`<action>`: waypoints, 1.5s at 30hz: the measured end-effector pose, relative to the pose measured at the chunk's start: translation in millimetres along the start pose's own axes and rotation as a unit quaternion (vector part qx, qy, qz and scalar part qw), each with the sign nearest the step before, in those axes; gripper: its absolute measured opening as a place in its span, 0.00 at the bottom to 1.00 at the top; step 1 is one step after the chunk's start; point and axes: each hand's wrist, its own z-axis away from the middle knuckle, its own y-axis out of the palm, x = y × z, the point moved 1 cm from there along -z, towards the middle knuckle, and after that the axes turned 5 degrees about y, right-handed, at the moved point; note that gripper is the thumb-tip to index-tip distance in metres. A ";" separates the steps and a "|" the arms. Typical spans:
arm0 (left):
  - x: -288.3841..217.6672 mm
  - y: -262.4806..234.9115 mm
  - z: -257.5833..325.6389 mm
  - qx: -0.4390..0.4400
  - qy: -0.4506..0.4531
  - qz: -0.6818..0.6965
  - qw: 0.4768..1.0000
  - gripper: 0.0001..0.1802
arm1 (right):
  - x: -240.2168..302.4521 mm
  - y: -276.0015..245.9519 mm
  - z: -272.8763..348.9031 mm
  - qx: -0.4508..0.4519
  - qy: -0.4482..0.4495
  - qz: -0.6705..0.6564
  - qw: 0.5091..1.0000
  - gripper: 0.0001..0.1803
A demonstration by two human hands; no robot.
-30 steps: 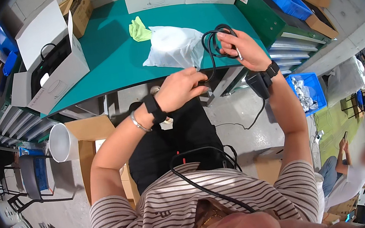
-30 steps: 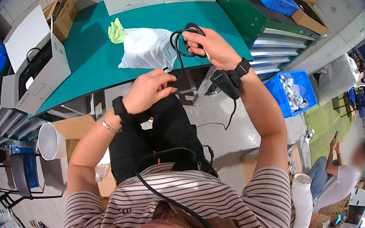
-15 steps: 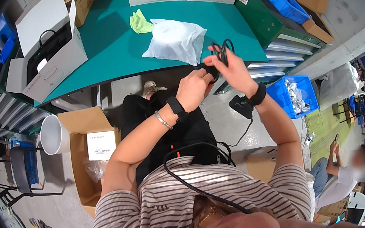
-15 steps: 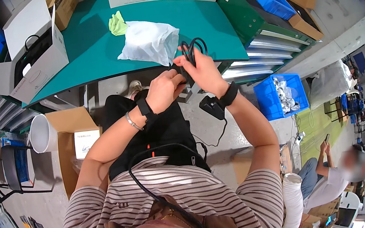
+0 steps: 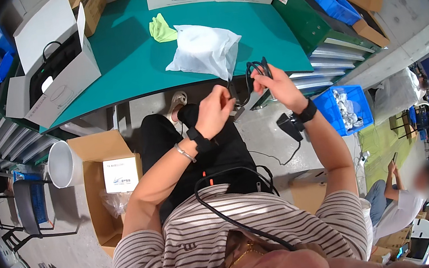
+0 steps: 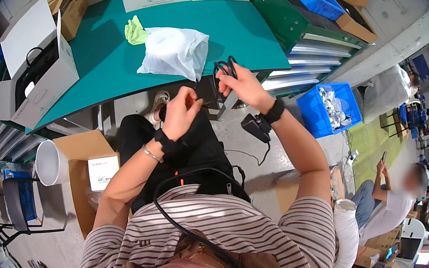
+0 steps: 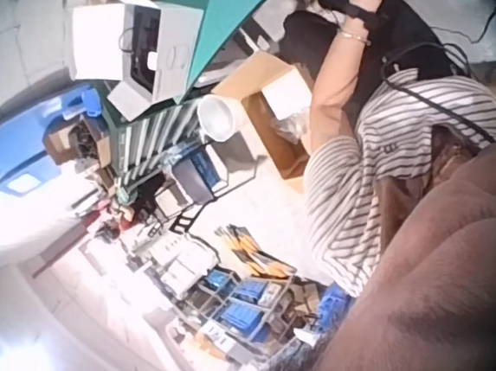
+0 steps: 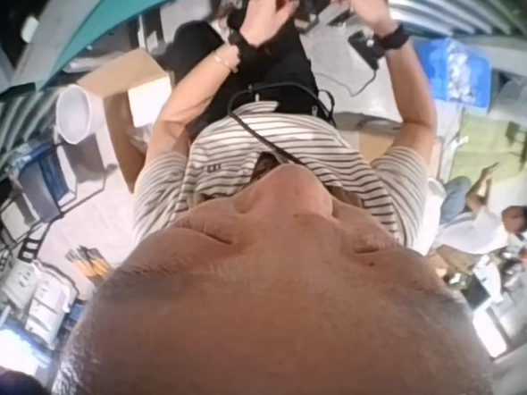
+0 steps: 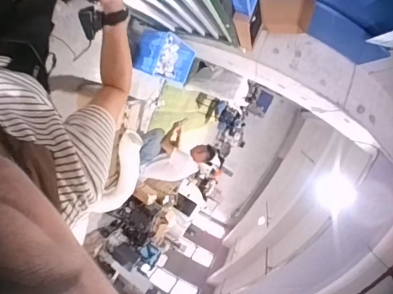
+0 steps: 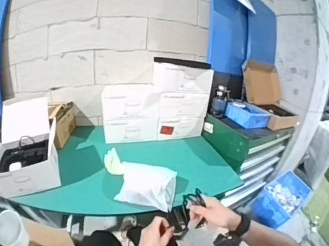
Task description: Inspecting and handling a LiDAR sensor and its cables from a shipping box.
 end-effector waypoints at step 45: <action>-18.9 -8.9 -49.1 0.249 -0.236 0.343 0.875 0.19 | 1.7 10.6 -27.8 -0.030 -0.162 0.473 0.865 0.17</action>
